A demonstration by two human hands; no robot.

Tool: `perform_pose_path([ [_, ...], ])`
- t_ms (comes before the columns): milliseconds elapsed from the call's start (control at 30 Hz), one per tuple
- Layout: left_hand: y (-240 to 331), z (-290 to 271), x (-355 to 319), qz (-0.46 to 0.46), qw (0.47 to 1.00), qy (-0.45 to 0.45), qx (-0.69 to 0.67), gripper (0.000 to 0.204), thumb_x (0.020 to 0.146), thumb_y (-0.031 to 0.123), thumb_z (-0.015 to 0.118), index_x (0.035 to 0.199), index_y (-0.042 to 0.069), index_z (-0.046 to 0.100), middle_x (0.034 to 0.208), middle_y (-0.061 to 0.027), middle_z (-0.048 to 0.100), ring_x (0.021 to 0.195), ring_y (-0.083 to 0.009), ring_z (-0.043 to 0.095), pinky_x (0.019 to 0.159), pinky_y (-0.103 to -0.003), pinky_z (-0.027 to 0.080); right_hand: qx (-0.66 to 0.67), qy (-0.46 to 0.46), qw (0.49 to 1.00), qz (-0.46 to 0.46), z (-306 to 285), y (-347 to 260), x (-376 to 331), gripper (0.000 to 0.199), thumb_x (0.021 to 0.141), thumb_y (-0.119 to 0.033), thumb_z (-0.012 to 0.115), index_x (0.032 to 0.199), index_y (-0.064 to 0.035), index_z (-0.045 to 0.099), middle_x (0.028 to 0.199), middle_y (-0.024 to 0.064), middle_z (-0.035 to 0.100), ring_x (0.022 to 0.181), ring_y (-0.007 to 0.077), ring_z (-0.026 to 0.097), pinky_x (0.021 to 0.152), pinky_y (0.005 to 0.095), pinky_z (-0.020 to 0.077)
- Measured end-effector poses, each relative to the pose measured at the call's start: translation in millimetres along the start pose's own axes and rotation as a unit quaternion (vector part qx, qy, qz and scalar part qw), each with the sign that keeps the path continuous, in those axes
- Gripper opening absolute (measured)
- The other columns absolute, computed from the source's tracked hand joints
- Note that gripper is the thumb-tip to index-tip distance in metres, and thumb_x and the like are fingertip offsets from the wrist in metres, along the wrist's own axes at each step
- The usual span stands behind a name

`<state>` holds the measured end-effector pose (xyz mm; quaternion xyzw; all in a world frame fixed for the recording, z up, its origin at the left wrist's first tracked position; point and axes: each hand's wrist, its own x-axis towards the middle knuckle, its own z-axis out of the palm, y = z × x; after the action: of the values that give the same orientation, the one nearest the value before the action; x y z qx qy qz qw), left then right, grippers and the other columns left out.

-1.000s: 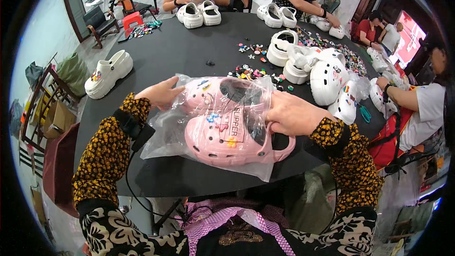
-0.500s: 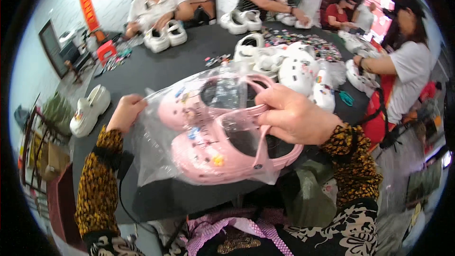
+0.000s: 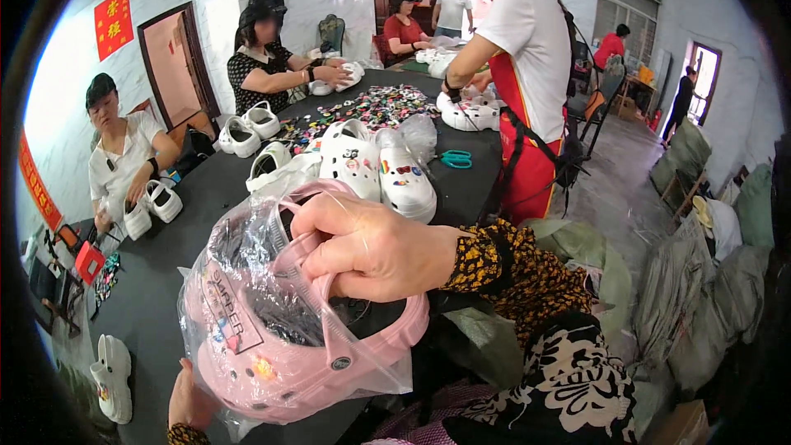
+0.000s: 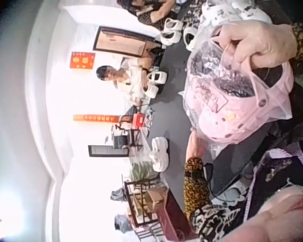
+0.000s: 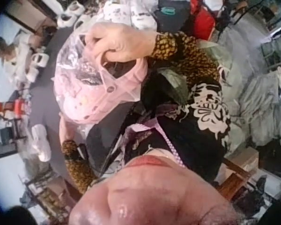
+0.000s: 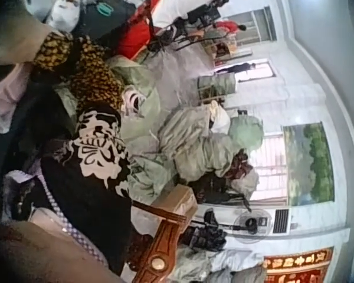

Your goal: Apply decorative charms to rubber clogs.

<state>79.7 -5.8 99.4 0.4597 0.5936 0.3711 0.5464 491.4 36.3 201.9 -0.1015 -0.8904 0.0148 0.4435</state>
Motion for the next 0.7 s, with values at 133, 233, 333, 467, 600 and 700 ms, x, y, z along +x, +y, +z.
perform_pose_path([
  [133,-1.0,36.3,5.3,0.042,0.98,0.014,-0.195,0.029,0.094,0.021,0.052,0.111,-0.002,0.055,0.102,-0.0118,0.066,0.09,-0.0191,0.065,0.079,-0.031,0.053,0.0,-0.001,1.0,-0.012,-0.2,-0.1,-4.3,0.025,0.066,0.001,0.071,0.089,-0.0054,0.064,0.103,0.0104,0.048,0.09,0.0281,0.052,0.078,0.0377,0.044],
  [233,11.2,47.4,12.3,0.077,0.979,0.053,-0.181,0.02,0.095,0.018,0.052,0.101,0.001,0.058,0.096,-0.0091,0.067,0.089,-0.0151,0.065,0.079,-0.029,0.053,-0.009,-0.005,1.0,-0.021,-3.6,0.9,-6.4,0.024,0.067,0.001,0.071,0.089,-0.0056,0.064,0.103,0.0104,0.049,0.091,0.0279,0.053,0.078,0.0378,0.0441],
  [333,14.9,35.7,17.2,0.113,0.977,0.046,-0.177,0.015,0.096,0.016,0.052,0.094,0.003,0.059,0.093,-0.005,0.065,0.085,-0.0113,0.062,0.074,-0.025,0.051,-0.001,-0.013,1.0,-0.012,-9.2,-4.5,-10.1,0.021,0.07,-0.003,0.073,0.089,-0.0058,0.065,0.102,0.01,0.049,0.09,0.0276,0.054,0.078,0.0378,0.0442],
  [467,0.9,0.1,37.7,0.185,0.966,0.124,-0.131,0.02,0.097,0.023,0.052,0.09,0.006,0.058,0.08,0.0041,0.058,0.07,-0.0057,0.053,0.062,-0.022,0.044,0.005,-0.027,0.999,-0.018,-17.4,-8.0,-11.2,0.017,0.074,-0.009,0.075,0.088,-0.0066,0.065,0.099,0.0093,0.051,0.086,0.0268,0.054,0.076,0.037,0.0445],
  [600,-15.0,-56.5,51.6,0.184,0.962,0.167,-0.108,0.025,0.097,0.027,0.05,0.091,0.003,0.058,0.081,0.0022,0.058,0.073,-0.0074,0.054,0.066,-0.024,0.045,0.022,-0.024,0.998,0.047,-33.9,-22.8,-16.8,0.016,0.072,-0.005,0.072,0.086,-0.0055,0.066,0.098,0.0095,0.054,0.09,0.0263,0.057,0.079,0.0352,0.0456],
  [700,-27.5,-90.2,55.6,0.202,0.947,0.209,-0.135,0.028,0.097,0.028,0.05,0.092,0.002,0.058,0.081,0.0,0.058,0.074,-0.0092,0.055,0.067,-0.026,0.045,0.015,-0.017,0.996,0.085,-46.3,-20.1,-26.7,0.015,0.071,-0.003,0.072,0.085,-0.0061,0.067,0.099,0.0094,0.056,0.089,0.0245,0.058,0.078,0.0332,0.0471],
])
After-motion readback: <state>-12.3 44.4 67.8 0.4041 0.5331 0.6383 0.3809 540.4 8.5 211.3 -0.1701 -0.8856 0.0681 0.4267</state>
